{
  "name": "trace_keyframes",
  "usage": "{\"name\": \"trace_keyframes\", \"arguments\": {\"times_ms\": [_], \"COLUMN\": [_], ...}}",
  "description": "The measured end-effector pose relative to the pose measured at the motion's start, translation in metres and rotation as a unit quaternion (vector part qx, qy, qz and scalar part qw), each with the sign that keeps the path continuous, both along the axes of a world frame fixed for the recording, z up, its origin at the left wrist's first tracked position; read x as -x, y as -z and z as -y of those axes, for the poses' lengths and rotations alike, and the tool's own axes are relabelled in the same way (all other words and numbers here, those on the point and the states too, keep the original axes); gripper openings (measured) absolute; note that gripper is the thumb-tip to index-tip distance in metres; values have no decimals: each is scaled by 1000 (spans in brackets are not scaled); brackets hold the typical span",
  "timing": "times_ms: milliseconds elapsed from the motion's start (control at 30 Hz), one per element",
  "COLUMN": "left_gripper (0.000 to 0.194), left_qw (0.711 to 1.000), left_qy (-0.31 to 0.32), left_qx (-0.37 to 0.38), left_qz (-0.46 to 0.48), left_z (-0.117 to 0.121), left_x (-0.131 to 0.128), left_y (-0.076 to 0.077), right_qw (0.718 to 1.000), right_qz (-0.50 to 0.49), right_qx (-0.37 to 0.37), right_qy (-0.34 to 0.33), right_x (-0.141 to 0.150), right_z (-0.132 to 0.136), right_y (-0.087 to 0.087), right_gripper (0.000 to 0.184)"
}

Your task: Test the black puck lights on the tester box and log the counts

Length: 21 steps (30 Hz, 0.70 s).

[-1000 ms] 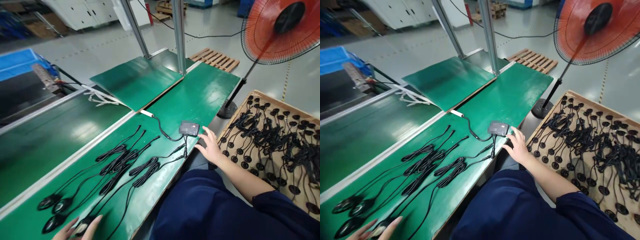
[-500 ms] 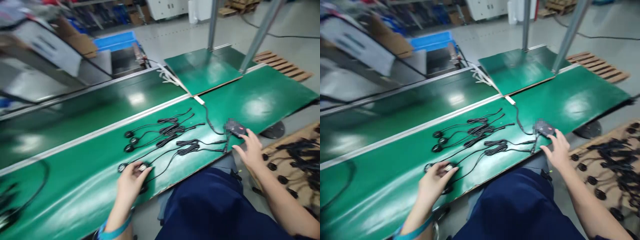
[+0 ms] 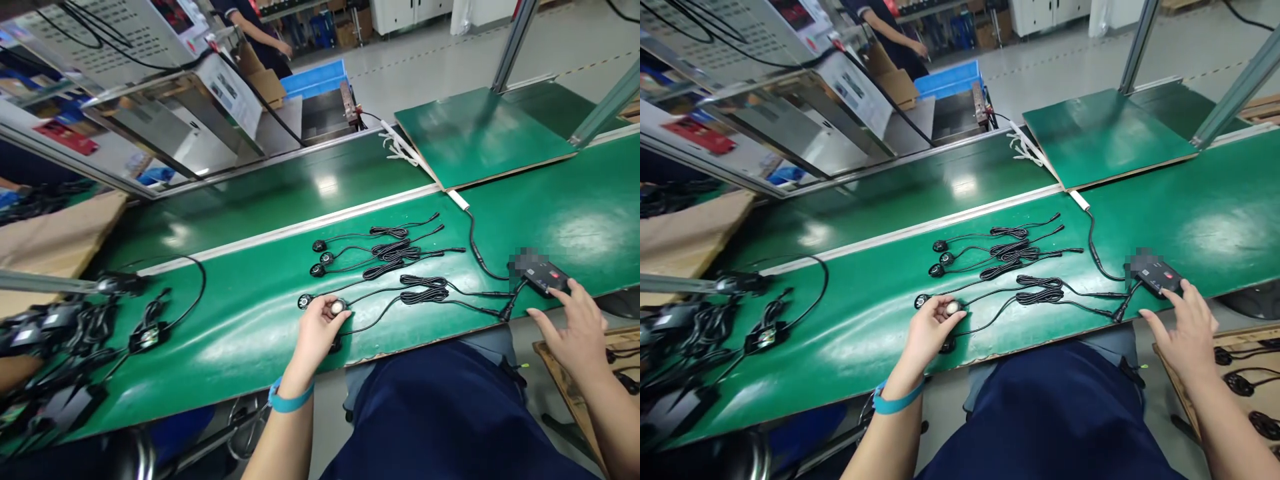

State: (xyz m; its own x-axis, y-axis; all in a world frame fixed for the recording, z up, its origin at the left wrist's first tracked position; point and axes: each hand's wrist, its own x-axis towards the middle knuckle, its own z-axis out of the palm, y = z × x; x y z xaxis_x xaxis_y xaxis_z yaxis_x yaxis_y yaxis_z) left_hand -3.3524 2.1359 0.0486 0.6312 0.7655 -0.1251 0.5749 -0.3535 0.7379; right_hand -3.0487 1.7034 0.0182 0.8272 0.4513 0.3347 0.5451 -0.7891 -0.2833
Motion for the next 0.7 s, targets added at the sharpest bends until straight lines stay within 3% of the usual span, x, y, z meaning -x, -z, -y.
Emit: {"name": "trace_keyframes", "arguments": {"times_ms": [233,400,700], "left_gripper": [54,36,25], "left_qw": [999,997,979], "left_qy": [-16,-36,-28], "left_qx": [-37,-67,-191], "left_qz": [-9,15,61], "left_z": [0,6,7], "left_x": [-4,-5,-6], "left_y": [-5,-15,-17], "right_qw": [1000,999,986], "right_qz": [-1,31,76], "right_qx": [1,-40,-135], "right_qy": [-4,-10,-57], "right_x": [-3,-4,8], "right_z": [4,3,-25], "right_y": [-2,-3,-29], "right_gripper": [57,49,48]}}
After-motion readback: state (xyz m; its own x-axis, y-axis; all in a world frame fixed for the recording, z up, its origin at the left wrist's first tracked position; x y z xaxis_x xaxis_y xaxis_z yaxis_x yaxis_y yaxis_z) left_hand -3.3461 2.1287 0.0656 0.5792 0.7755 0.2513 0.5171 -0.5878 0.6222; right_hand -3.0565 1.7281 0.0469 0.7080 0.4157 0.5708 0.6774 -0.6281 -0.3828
